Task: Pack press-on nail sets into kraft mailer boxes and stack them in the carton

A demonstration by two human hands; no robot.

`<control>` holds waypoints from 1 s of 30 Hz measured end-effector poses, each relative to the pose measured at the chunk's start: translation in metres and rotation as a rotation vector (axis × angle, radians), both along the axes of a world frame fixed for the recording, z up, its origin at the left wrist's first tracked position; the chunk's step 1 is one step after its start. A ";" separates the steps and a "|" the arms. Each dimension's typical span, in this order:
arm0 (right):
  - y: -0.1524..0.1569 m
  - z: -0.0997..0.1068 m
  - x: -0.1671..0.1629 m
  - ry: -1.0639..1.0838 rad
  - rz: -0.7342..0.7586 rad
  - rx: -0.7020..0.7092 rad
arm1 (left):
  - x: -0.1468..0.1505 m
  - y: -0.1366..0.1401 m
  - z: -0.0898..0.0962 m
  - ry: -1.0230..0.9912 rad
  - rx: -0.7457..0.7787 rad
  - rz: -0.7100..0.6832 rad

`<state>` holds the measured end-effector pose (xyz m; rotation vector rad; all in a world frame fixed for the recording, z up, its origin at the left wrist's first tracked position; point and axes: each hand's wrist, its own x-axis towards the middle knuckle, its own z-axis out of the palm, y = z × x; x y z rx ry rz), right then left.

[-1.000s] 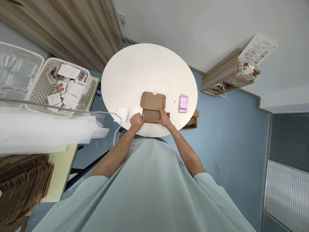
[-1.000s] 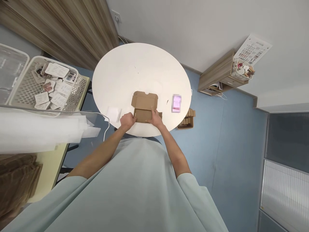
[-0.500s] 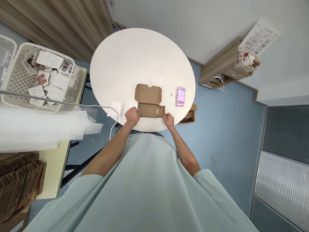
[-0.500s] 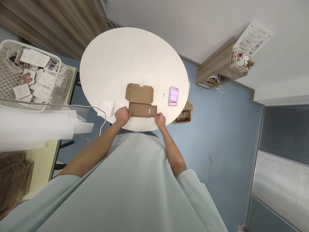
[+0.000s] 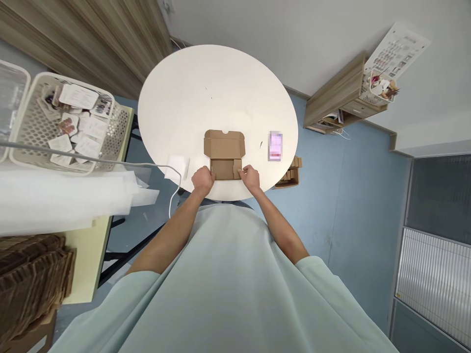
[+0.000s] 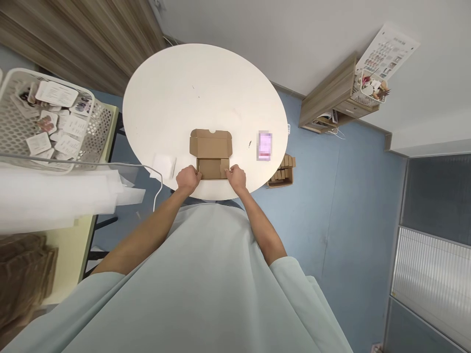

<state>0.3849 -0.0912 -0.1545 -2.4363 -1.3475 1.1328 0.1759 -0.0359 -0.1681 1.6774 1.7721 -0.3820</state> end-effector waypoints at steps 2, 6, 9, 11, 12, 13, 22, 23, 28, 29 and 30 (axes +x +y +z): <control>0.006 -0.003 0.001 -0.045 0.037 -0.039 | 0.000 -0.003 0.000 0.001 0.001 -0.001; 0.012 -0.006 -0.001 -0.149 0.125 -0.106 | 0.000 -0.008 -0.001 -0.001 0.002 -0.004; 0.014 -0.007 -0.005 -0.217 0.157 -0.123 | 0.000 -0.011 -0.002 -0.010 0.007 -0.006; 0.015 -0.007 -0.008 -0.245 0.176 -0.132 | -0.001 -0.012 -0.002 -0.010 0.007 -0.014; 0.015 -0.007 -0.009 -0.251 0.185 -0.137 | -0.001 -0.012 -0.002 -0.006 0.007 -0.020; 0.016 -0.007 -0.010 -0.253 0.190 -0.142 | -0.001 -0.012 -0.002 -0.002 0.008 -0.027; 0.013 -0.010 -0.003 -0.291 0.202 -0.154 | 0.003 -0.013 -0.007 -0.018 -0.002 -0.029; 0.012 -0.010 -0.003 -0.291 0.199 -0.152 | 0.003 -0.013 -0.007 -0.023 -0.006 -0.025; 0.009 -0.006 -0.001 -0.305 0.202 -0.153 | -0.002 -0.016 -0.006 -0.097 -0.009 0.032; 0.008 -0.003 0.000 -0.310 0.197 -0.152 | -0.005 -0.016 -0.004 -0.124 0.004 0.054; 0.007 0.001 0.000 -0.316 0.188 -0.149 | -0.009 -0.017 -0.002 -0.148 0.023 0.079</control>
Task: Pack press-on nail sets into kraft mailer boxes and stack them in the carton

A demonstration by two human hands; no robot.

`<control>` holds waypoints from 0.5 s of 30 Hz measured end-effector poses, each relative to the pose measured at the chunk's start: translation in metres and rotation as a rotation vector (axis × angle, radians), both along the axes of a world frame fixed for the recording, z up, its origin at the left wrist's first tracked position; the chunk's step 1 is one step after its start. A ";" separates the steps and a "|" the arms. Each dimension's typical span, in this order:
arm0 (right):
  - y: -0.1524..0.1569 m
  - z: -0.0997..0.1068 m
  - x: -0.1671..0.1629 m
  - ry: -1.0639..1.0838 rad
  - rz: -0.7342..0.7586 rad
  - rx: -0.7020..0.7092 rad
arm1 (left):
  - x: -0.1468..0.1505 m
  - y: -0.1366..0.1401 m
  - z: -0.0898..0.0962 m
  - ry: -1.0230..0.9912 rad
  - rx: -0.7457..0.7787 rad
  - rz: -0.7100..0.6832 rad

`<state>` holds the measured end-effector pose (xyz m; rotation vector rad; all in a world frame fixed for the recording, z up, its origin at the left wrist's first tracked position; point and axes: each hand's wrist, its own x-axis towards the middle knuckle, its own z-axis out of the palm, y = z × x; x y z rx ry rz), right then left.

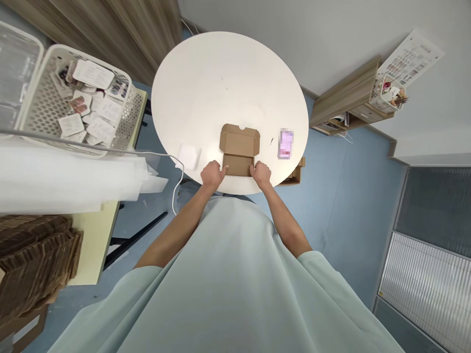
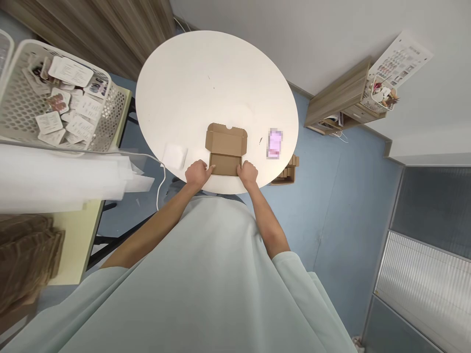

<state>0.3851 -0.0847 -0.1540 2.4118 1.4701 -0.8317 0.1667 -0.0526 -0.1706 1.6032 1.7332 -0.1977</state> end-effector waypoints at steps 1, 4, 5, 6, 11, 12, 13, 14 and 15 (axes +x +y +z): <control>-0.001 0.004 0.001 -0.006 -0.011 0.009 | -0.005 0.000 0.002 -0.016 0.023 0.029; -0.006 0.019 0.002 -0.017 -0.049 0.047 | -0.026 0.003 0.007 -0.026 0.113 0.122; -0.008 0.024 0.001 -0.019 -0.061 0.058 | -0.035 0.006 0.008 -0.023 0.142 0.156; -0.009 0.028 0.000 -0.020 -0.072 0.067 | -0.044 0.009 0.008 -0.020 0.168 0.191; -0.016 0.043 -0.017 -0.023 -0.133 0.099 | -0.087 0.031 0.002 0.006 0.200 0.358; -0.016 0.045 -0.022 -0.022 -0.143 0.103 | -0.093 0.034 0.000 0.018 0.180 0.379; -0.016 0.047 -0.027 -0.023 -0.153 0.106 | -0.098 0.037 -0.002 0.030 0.155 0.393; -0.016 0.048 -0.031 -0.023 -0.160 0.109 | -0.102 0.040 -0.004 0.038 0.130 0.400; -0.016 0.050 -0.036 -0.022 -0.166 0.112 | -0.105 0.041 -0.006 0.040 0.109 0.398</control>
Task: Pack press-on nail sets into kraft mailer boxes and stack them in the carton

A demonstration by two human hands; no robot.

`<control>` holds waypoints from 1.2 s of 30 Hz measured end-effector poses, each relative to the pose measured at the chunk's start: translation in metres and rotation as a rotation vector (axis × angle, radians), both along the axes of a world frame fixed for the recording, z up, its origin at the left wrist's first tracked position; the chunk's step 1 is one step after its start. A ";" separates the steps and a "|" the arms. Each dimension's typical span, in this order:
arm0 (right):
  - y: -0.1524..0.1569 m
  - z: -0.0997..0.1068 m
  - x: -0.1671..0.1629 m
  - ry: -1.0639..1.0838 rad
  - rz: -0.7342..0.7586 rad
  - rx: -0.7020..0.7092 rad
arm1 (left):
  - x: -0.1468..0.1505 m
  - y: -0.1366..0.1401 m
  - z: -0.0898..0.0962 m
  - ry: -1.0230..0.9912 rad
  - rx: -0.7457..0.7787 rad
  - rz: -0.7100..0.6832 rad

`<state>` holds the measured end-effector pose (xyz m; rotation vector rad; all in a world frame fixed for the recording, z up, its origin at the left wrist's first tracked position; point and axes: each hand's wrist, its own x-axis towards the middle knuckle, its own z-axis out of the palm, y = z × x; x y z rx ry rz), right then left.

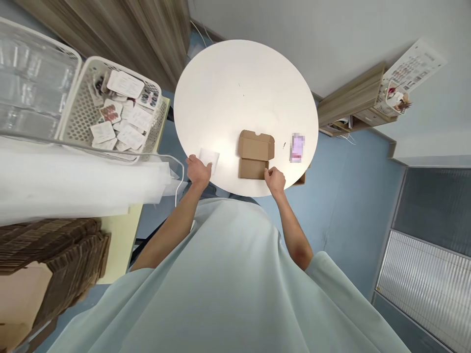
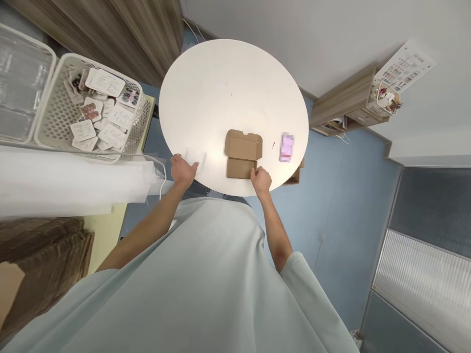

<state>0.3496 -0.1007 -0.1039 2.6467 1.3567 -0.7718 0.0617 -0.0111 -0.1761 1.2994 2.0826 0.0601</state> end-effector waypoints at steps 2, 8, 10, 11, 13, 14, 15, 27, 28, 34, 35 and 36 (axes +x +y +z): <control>0.001 0.003 -0.008 0.005 -0.013 0.003 | -0.004 0.002 -0.003 -0.011 -0.020 -0.010; 0.000 0.012 -0.023 0.029 -0.039 0.007 | -0.007 0.008 -0.002 -0.033 -0.017 -0.021; -0.002 0.012 -0.026 0.046 -0.025 0.017 | -0.006 0.008 0.000 -0.042 -0.017 -0.029; -0.003 0.012 -0.027 0.061 -0.017 0.024 | -0.004 0.008 0.001 -0.047 -0.013 -0.034; -0.006 0.010 -0.027 0.102 -0.007 0.038 | -0.002 0.006 0.003 -0.064 0.014 -0.047; -0.007 0.009 -0.027 0.125 -0.004 0.043 | -0.001 0.004 0.004 -0.075 0.036 -0.052; -0.008 0.008 -0.026 0.149 -0.002 0.050 | 0.001 0.001 0.006 -0.089 0.061 -0.054; -0.013 -0.005 0.002 0.880 0.009 0.416 | 0.045 -0.042 0.053 -0.634 0.216 -0.141; -0.013 -0.006 0.004 0.921 0.021 0.427 | 0.051 -0.043 0.057 -0.695 0.204 -0.172; -0.018 -0.022 0.019 1.128 -0.018 0.438 | 0.080 -0.044 0.067 -0.858 0.087 -0.269; -0.018 -0.026 0.020 1.143 -0.052 0.432 | 0.085 -0.044 0.066 -0.857 0.069 -0.257; -0.018 -0.030 0.021 1.140 -0.090 0.424 | 0.089 -0.043 0.064 -0.847 0.052 -0.240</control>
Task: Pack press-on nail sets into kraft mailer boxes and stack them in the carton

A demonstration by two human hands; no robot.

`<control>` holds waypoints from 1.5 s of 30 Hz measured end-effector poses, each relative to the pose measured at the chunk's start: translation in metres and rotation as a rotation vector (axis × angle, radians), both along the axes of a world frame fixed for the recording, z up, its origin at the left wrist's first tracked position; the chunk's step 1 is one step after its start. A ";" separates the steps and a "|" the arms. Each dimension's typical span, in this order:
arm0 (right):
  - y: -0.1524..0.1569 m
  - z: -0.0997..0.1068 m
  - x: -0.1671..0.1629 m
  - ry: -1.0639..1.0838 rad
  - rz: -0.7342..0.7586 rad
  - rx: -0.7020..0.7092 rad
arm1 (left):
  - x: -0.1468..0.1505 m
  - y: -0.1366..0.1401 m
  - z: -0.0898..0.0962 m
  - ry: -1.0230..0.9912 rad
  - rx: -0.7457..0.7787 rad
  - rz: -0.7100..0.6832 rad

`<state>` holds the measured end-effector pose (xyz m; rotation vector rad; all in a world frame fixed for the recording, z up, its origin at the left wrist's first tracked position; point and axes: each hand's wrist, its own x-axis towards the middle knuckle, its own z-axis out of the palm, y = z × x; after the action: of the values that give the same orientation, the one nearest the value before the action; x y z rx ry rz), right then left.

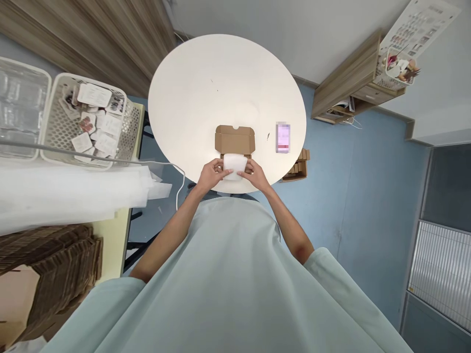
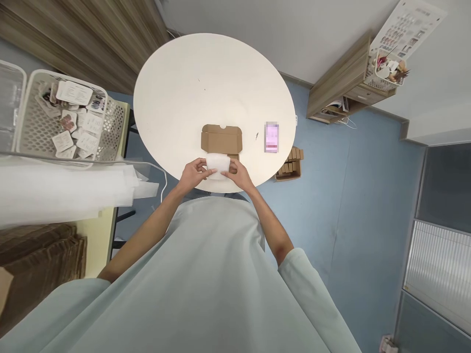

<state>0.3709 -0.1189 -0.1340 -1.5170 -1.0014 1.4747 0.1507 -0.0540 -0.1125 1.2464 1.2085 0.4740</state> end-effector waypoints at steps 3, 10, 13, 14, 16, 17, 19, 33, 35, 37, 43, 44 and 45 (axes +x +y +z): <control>0.005 -0.010 0.002 -0.085 -0.070 -0.106 | 0.013 0.003 -0.011 0.095 -0.044 0.036; 0.027 -0.014 0.002 -0.385 -0.063 -0.240 | 0.039 0.013 -0.037 0.399 -0.169 0.094; 0.032 -0.016 0.000 -0.466 0.006 -0.285 | 0.044 0.013 -0.045 0.495 -0.149 0.052; 0.033 -0.017 -0.001 -0.488 0.025 -0.306 | 0.045 0.013 -0.048 0.519 -0.130 0.033; 0.035 -0.021 -0.002 -0.527 0.055 -0.340 | 0.046 0.013 -0.052 0.555 -0.087 -0.003; 0.036 -0.022 -0.002 -0.548 0.071 -0.351 | 0.047 0.014 -0.054 0.573 -0.066 -0.022; 0.038 -0.025 -0.002 -0.598 0.113 -0.370 | 0.048 0.014 -0.056 0.615 -0.032 -0.063; 0.037 -0.038 -0.023 -0.885 0.348 -0.344 | 0.062 0.010 -0.045 0.887 0.092 -0.407; 0.036 -0.033 -0.020 -0.887 0.362 -0.331 | 0.061 0.011 -0.041 0.871 0.101 -0.384; 0.038 -0.026 -0.011 -0.870 0.319 -0.285 | 0.058 0.017 -0.039 0.821 0.120 -0.272; 0.063 -0.018 0.037 -0.765 -0.050 -0.127 | 0.048 0.063 -0.056 0.619 0.165 0.201; 0.069 -0.020 0.043 -0.719 -0.063 -0.137 | 0.047 0.071 -0.060 0.599 0.104 0.248; 0.075 -0.023 0.047 -0.664 -0.067 -0.155 | 0.046 0.078 -0.064 0.578 0.046 0.291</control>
<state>0.4183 -0.0442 -0.1566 -2.2030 -1.2062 1.0252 0.1965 0.0244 -0.1768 1.2947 1.8936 0.3608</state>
